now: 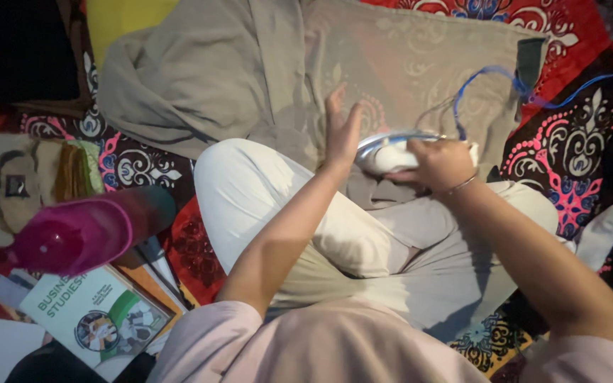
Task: The person sits cross-legged on a patterned rug and irons a beige shirt using a handheld electric iron. They repeatedly smooth the fabric, adjust the shirt's position, and iron different sections including the sleeves and body.
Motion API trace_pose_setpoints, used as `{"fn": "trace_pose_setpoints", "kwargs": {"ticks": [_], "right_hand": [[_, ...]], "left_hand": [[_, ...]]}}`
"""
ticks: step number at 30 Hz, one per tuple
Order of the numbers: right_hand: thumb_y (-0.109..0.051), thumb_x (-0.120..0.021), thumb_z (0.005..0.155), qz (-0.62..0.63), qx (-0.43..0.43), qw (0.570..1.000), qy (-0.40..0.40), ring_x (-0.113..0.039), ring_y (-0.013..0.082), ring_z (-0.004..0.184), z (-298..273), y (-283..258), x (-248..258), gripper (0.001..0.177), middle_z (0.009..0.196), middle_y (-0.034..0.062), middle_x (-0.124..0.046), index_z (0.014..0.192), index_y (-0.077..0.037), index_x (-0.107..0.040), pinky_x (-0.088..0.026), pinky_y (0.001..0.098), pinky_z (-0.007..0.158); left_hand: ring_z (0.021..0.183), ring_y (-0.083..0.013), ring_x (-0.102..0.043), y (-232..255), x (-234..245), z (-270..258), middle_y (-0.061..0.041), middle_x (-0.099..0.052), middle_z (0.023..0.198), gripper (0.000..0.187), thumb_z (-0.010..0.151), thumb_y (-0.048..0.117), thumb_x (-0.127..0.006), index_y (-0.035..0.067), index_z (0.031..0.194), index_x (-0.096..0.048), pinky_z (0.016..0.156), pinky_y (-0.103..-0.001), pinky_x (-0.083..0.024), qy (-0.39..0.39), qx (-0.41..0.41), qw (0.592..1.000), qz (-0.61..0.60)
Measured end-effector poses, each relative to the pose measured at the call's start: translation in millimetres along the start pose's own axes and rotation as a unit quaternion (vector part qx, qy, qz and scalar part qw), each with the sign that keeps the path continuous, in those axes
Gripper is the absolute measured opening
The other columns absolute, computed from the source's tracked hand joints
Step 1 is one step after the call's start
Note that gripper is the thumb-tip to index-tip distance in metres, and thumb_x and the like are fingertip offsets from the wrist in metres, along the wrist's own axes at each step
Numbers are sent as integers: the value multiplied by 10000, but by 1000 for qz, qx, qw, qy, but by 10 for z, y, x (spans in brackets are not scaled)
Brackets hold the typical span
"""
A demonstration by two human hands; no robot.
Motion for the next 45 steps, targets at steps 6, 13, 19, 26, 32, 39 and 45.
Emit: {"fn": "trace_pose_setpoints", "kwargs": {"ticks": [6, 13, 19, 26, 32, 39, 45], "right_hand": [[-783, -794, 863, -66, -81, 993, 47, -682, 272, 640, 245, 886, -113, 710, 729, 102, -665, 996, -97, -670, -529, 402, 568], [-658, -915, 692, -143, -263, 944, 142, -700, 348, 631, 954, 1811, -78, 673, 701, 142, -717, 1042, -108, -746, -552, 481, 546], [-565, -956, 703, 13, -294, 941, 170, -731, 396, 817, 1138, 1804, -224, 701, 898, 207, -756, 1138, -60, -741, -573, 505, 689], [-672, -787, 791, 41, -171, 983, -51, -714, 414, 746, 568, 812, -370, 734, 856, 243, -731, 1231, -88, -729, -563, 512, 661], [-762, -750, 720, -5, -45, 991, -127, -718, 349, 657, -151, 555, -132, 723, 778, 144, -729, 1081, -136, -738, -560, 466, 608], [-762, -842, 856, -128, -237, 963, -19, -714, 322, 630, -419, 1929, -49, 736, 736, 148, -706, 1070, -69, -720, -560, 442, 559], [-547, -945, 713, -71, -423, 889, 157, -731, 376, 737, -330, 2818, 168, 589, 848, 187, -754, 1015, -75, -761, -580, 499, 654]], "left_hand": [[1485, -331, -361, -406, -109, -65, -241, -387, 1583, 869, 939, 568, -564, -10, 1551, -346, 1197, -411, -295, -57, 189, 978, 72], [1507, -319, -283, -347, -195, -96, -218, -278, 1634, 943, 916, 609, -542, 37, 1595, -228, 1181, -421, -269, -88, 240, 967, -5], [1486, -331, -368, -271, -132, 20, -228, -379, 1599, 889, 934, 602, -546, 18, 1565, -319, 1175, -421, -323, -71, 199, 977, 33], [1420, -368, -539, -406, 5, 176, -243, -569, 1519, 749, 948, 527, -562, 23, 1498, -497, 1172, -424, -430, -26, 87, 988, 124], [1489, -473, -289, -546, 12, 196, -322, -333, 1587, 793, 884, 324, -728, 4, 1524, -384, 1198, -527, -247, -2, -77, 971, 226], [1485, -514, -273, -615, -202, 18, -328, -324, 1563, 743, 836, 297, -766, 59, 1463, -445, 1208, -546, -283, -111, -88, 951, 276], [1512, -484, -238, -204, -280, -113, -273, -330, 1597, 711, 851, 300, -778, 80, 1447, -459, 1211, -564, -246, -151, -103, 913, 364]]}}
Point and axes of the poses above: each hand's wrist, its own z-axis towards the middle knuckle, its own x-axis out of the back of the hand, y = z × x, the point moved 10 cm from there along z, towards the middle knuckle
